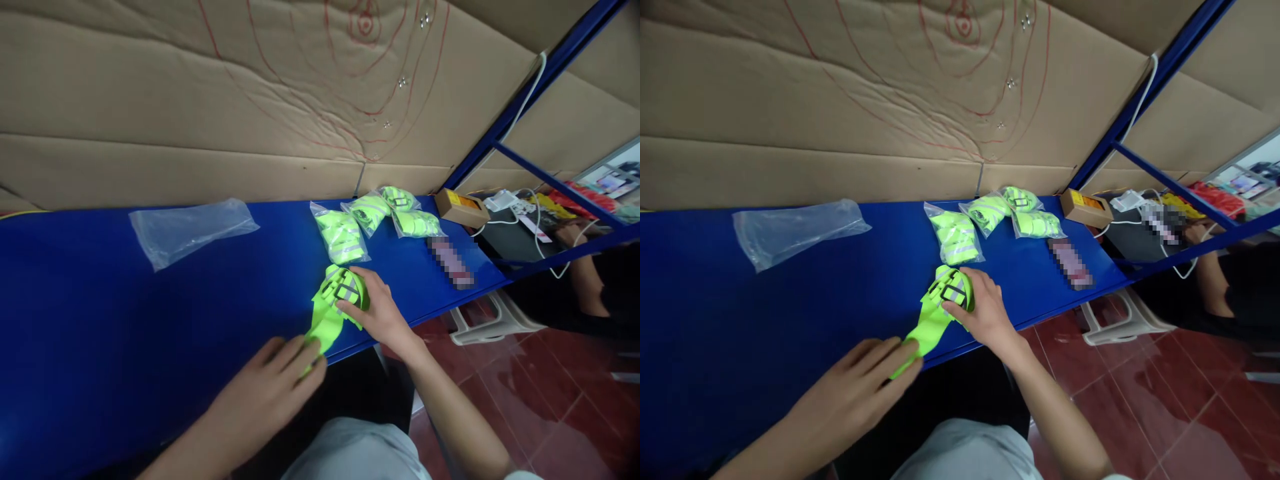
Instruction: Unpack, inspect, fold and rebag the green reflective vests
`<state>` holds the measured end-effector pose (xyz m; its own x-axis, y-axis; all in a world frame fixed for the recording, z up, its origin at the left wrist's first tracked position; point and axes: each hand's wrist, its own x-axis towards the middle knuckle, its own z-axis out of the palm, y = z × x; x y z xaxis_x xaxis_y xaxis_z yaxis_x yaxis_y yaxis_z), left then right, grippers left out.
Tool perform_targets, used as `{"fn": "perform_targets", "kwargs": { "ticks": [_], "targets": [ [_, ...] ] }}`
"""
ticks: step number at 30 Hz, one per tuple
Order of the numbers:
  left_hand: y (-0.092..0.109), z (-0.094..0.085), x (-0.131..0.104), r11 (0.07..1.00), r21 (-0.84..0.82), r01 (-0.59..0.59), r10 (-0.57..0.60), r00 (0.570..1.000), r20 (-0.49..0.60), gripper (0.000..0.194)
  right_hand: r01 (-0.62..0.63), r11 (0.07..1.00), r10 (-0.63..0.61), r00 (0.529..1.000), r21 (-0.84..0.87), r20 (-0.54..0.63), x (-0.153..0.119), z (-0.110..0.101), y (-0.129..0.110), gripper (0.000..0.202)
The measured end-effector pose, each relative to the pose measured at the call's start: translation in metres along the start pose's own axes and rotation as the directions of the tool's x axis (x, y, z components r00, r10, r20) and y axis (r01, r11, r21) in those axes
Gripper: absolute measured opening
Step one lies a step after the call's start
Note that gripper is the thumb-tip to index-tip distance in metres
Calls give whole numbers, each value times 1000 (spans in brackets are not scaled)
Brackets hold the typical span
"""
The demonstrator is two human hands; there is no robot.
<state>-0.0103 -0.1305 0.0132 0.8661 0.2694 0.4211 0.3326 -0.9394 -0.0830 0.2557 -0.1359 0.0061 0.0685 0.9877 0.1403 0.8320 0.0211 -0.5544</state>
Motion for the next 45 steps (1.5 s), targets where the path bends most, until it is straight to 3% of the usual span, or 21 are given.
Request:
{"fn": "perform_targets", "kwargs": {
  "ticks": [1,3,5,8,10,14,17,20,22,24,28,33,36,39,42,45],
  "targets": [
    [2,-3,-6,990,50,132,-133,991,20,32,61,996,-62,998,-58,-11,-1,0,-4,65],
    [11,-7,-12,910,157,383,-389,921,7,35,184,967,-185,983,-174,9,-2,1,-13,56],
    [27,-9,-6,853,169,494,-492,869,-57,38,255,935,-249,967,-248,56,-3,3,-19,53],
    [52,-2,20,924,-33,382,-382,910,-162,43,241,927,-223,970,-287,95,-3,6,-22,60],
    [59,8,42,934,-103,343,-356,919,-169,50,215,935,-197,976,-281,91,-2,7,-21,59],
    [46,29,65,852,44,521,-517,853,-72,51,203,952,-195,979,-230,57,-2,8,-19,55],
    [30,37,60,815,191,547,-564,824,48,49,183,972,-180,983,-145,31,0,5,-15,54],
    [18,35,49,834,256,489,-532,835,139,55,147,988,-146,989,55,-16,3,-3,-7,50],
    [14,31,45,844,248,475,-521,836,171,55,63,972,-55,998,225,-43,5,-10,2,49],
    [16,27,46,835,249,491,-537,826,173,51,-68,912,90,995,405,-36,5,-16,13,51],
    [30,22,66,780,294,553,-595,800,74,37,-260,688,288,955,677,74,0,-17,29,60],
    [36,33,93,811,226,539,-540,839,-65,45,-290,585,310,943,758,122,-7,-17,34,62],
    [24,51,89,840,214,498,-494,866,-74,42,-330,483,337,925,811,176,-9,-22,35,66],
    [12,64,74,871,168,462,-452,887,-97,25,-346,428,371,910,835,187,-9,-24,38,67],
    [7,67,64,889,139,436,-428,900,-87,14,-338,470,366,915,815,168,-8,-23,41,68],
    [9,62,65,895,132,425,-420,905,-64,14,-330,580,370,921,745,121,-7,-22,40,71]
  ]
}}
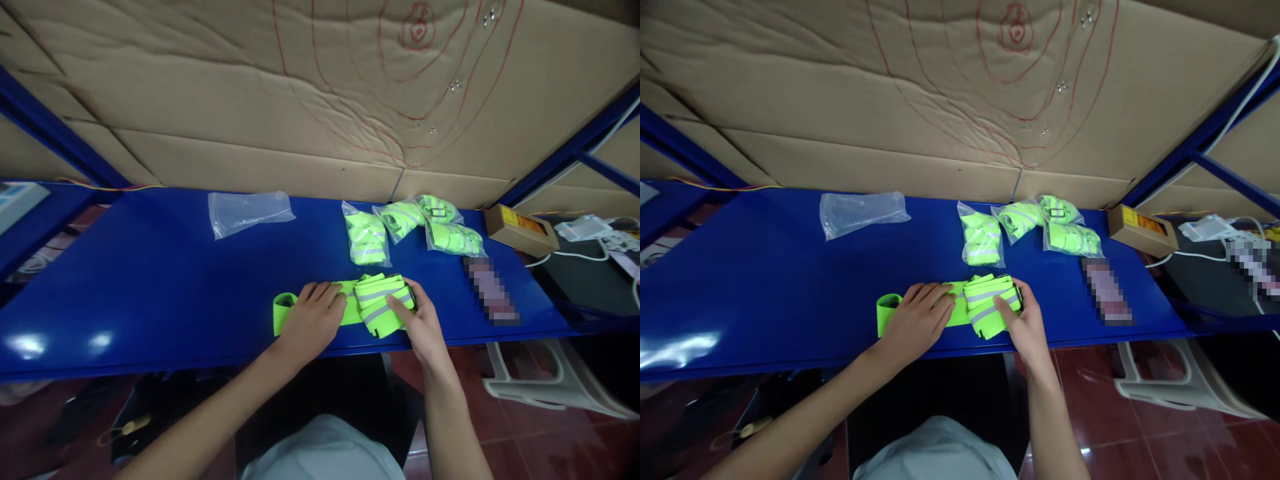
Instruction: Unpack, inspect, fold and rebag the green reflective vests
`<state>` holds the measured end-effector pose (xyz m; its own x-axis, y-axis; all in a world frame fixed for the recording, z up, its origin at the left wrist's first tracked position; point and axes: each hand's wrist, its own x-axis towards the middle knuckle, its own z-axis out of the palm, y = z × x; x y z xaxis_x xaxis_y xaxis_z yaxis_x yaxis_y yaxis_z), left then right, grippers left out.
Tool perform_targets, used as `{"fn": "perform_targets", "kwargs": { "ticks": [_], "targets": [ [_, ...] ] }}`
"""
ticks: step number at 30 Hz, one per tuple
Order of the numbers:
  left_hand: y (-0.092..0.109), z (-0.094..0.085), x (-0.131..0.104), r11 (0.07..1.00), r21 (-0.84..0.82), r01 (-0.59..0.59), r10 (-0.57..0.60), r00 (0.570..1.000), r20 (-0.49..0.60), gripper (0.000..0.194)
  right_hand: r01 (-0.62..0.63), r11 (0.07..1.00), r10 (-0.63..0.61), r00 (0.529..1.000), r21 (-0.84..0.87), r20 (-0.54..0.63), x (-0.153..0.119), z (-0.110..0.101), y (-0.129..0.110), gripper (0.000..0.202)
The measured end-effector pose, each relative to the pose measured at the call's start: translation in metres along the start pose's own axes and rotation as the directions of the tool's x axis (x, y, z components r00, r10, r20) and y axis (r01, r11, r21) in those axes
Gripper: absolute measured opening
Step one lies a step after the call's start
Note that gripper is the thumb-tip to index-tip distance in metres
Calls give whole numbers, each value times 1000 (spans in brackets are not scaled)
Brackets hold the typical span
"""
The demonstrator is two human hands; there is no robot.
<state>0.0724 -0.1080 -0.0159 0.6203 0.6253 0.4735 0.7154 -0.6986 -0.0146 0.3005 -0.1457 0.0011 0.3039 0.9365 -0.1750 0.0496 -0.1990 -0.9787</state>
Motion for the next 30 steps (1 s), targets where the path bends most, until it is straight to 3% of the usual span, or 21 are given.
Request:
{"fn": "perform_targets", "kwargs": {
  "ticks": [5,11,18,25,30],
  "targets": [
    [4,-8,4,1000,-24,-10,12,998,65,37,104,984,-108,994,-146,-16,-7,4,-6,75],
    [5,-7,2,1000,-12,13,-12,998,58,37,41,982,-14,989,-185,148,-19,6,-22,79],
    [6,-7,-3,999,-32,41,-39,998,47,35,101,923,-70,993,-372,98,-12,3,-24,68],
    [11,-14,-7,999,-16,45,-43,993,109,46,172,867,-108,981,-468,160,-21,8,-19,89],
    [16,-10,-6,996,11,94,-94,989,114,46,187,856,-122,979,-483,163,-28,15,-23,81]
  ]
}}
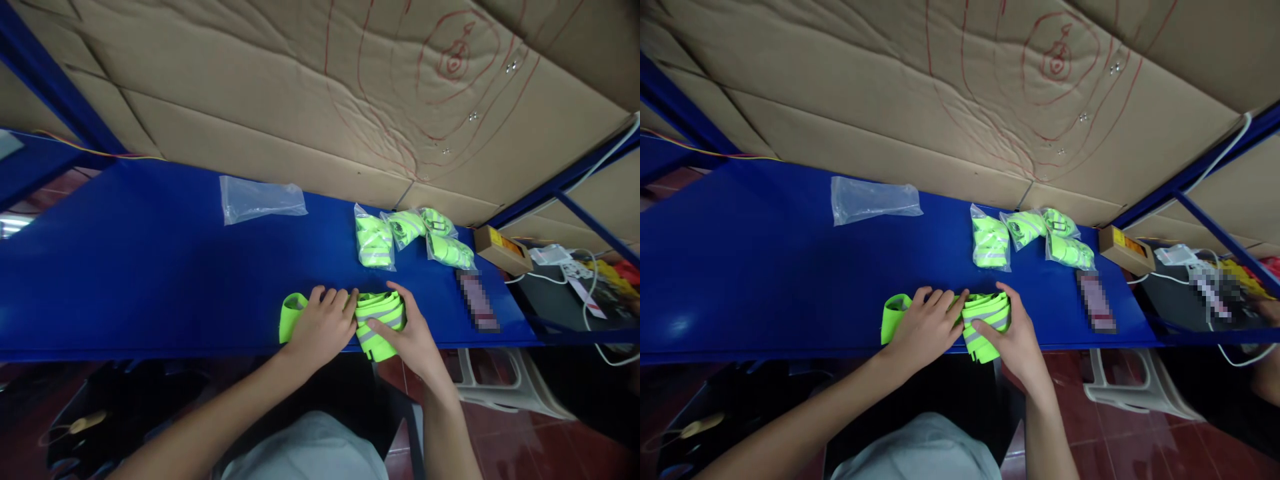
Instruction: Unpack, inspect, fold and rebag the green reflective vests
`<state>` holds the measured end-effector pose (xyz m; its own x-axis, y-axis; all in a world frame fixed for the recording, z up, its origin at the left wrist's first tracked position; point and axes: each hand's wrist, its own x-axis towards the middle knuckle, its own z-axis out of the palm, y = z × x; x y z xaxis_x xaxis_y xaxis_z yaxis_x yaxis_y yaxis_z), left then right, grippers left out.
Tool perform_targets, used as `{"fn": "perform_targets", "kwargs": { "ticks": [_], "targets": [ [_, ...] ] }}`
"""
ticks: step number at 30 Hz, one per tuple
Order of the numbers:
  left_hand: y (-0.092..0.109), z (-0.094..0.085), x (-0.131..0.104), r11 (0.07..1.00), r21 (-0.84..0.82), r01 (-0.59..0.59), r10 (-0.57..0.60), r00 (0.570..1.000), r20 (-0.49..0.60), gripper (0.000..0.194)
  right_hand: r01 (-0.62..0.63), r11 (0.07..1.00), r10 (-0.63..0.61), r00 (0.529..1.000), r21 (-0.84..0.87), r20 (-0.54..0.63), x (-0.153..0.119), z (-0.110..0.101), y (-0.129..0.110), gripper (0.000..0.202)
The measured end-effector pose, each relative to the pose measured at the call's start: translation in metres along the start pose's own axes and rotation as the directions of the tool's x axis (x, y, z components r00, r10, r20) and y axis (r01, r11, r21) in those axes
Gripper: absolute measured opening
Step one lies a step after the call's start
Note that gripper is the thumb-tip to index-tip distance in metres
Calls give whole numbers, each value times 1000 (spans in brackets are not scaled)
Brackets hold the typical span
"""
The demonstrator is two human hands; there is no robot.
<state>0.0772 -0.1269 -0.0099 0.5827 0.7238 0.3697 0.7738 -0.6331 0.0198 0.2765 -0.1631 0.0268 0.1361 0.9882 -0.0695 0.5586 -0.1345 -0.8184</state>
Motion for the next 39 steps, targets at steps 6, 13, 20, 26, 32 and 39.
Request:
{"fn": "perform_targets", "kwargs": {
  "ticks": [6,13,20,26,32,39],
  "targets": [
    [-7,-8,-11,998,-45,41,-39,998,44,39,-66,989,73,996,130,-45,17,-11,8,66],
    [-3,0,-34,995,65,-73,69,996,58,39,91,979,-133,963,-182,-232,29,-13,-9,54],
    [17,-8,-28,990,116,-83,76,995,63,38,332,488,-556,831,-807,6,11,50,-35,39],
    [10,-32,-57,997,-55,-45,49,995,84,44,453,307,-592,780,-837,205,7,59,-32,43],
    [2,-21,-80,978,-62,-200,200,980,5,43,448,367,-525,823,-815,216,7,66,-48,48],
    [-11,-22,-83,946,-104,-308,296,948,-118,48,556,346,-518,785,-756,340,1,67,-48,46]
  ]
}}
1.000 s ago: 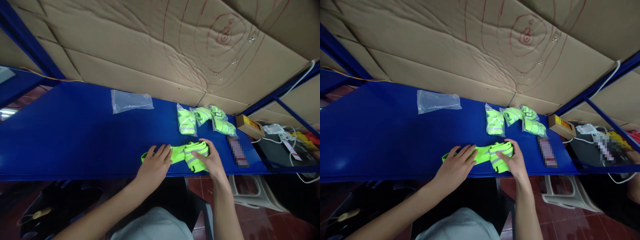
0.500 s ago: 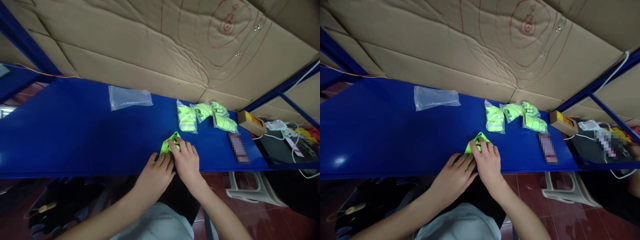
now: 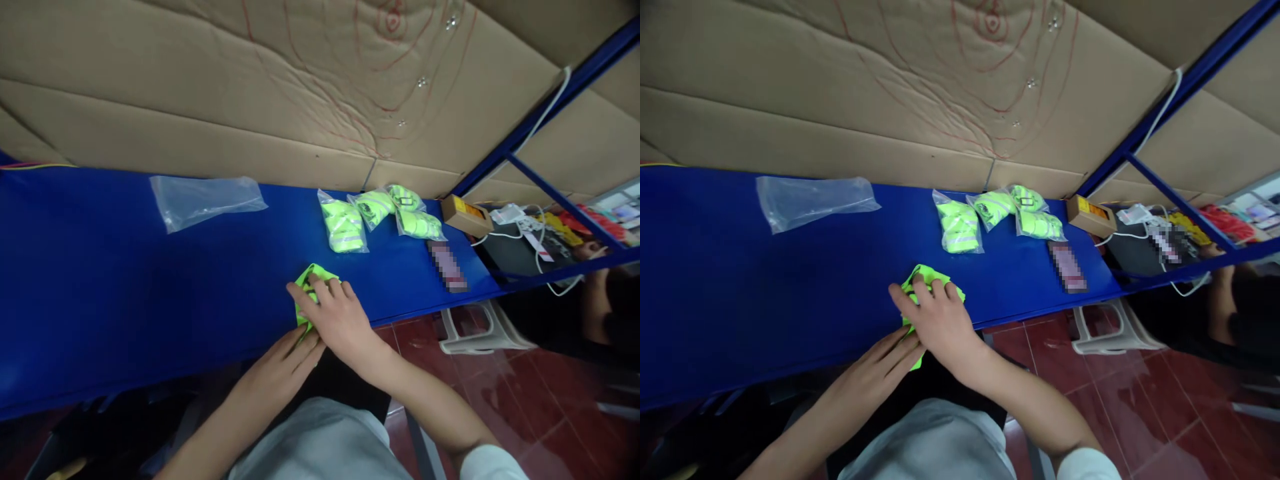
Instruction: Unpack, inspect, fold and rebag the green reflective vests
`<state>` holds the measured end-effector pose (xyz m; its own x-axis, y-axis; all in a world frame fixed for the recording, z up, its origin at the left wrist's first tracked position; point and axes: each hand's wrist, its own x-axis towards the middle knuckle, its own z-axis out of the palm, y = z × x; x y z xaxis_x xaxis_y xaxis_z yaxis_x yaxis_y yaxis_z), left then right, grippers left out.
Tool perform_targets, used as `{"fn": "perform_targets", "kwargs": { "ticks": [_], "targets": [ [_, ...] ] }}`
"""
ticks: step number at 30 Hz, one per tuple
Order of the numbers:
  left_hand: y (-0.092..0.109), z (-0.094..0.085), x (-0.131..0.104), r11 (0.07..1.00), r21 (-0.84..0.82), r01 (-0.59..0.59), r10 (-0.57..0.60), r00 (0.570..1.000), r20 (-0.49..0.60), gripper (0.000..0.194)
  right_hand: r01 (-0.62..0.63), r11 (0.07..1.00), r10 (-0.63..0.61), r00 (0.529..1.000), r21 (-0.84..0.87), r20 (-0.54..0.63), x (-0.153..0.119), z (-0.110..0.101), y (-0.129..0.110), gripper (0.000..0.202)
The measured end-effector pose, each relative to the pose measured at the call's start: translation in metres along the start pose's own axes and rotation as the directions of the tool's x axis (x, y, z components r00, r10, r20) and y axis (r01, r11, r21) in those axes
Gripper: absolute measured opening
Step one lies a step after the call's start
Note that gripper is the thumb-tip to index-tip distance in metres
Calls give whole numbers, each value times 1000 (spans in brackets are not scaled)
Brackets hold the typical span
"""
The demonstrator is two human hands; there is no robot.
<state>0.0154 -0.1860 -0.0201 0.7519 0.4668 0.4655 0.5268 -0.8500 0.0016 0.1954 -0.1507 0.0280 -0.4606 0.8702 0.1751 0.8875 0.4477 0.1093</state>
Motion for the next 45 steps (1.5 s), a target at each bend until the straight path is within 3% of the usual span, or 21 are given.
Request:
{"fn": "perform_targets", "kwargs": {
  "ticks": [4,8,13,18,21,25,29,32,34,38,40,45],
  "targets": [
    [-5,-5,1,990,-124,-73,57,991,-124,45,85,988,-90,995,127,31,-16,-8,3,52],
    [-5,-10,16,974,-197,-114,79,981,-177,34,73,954,-91,995,291,51,-26,-12,8,53],
    [-4,-15,34,969,-215,-124,71,968,-239,28,42,803,-99,993,594,63,-28,-11,27,51],
    [-8,-12,53,953,-304,-18,-42,981,-191,29,17,637,-128,988,771,84,-27,-13,41,45],
    [-12,-11,65,919,-392,45,-112,982,-149,29,-24,536,-54,997,844,62,-28,-9,45,40],
    [-17,-10,72,817,-562,129,-213,973,-85,25,-55,414,35,998,909,44,-30,5,48,17],
    [-20,-7,68,732,-647,213,-304,952,-31,15,30,399,71,995,916,-64,-32,23,48,18],
    [-22,-2,65,711,-643,285,-408,912,-47,10,117,474,7,991,873,-137,-33,29,50,21],
    [-24,-1,64,736,-594,325,-448,892,-67,5,139,508,-47,990,850,-133,-34,28,52,34],
    [-30,-4,64,764,-407,500,-522,850,64,18,151,467,-139,986,871,-96,-33,23,58,57],
    [-31,-5,66,718,-347,603,-594,791,145,32,148,429,-140,985,891,-97,-31,23,61,65],
    [-39,-3,68,457,-413,788,-678,609,411,80,77,395,-65,996,916,-55,-33,30,58,47]
  ]
}}
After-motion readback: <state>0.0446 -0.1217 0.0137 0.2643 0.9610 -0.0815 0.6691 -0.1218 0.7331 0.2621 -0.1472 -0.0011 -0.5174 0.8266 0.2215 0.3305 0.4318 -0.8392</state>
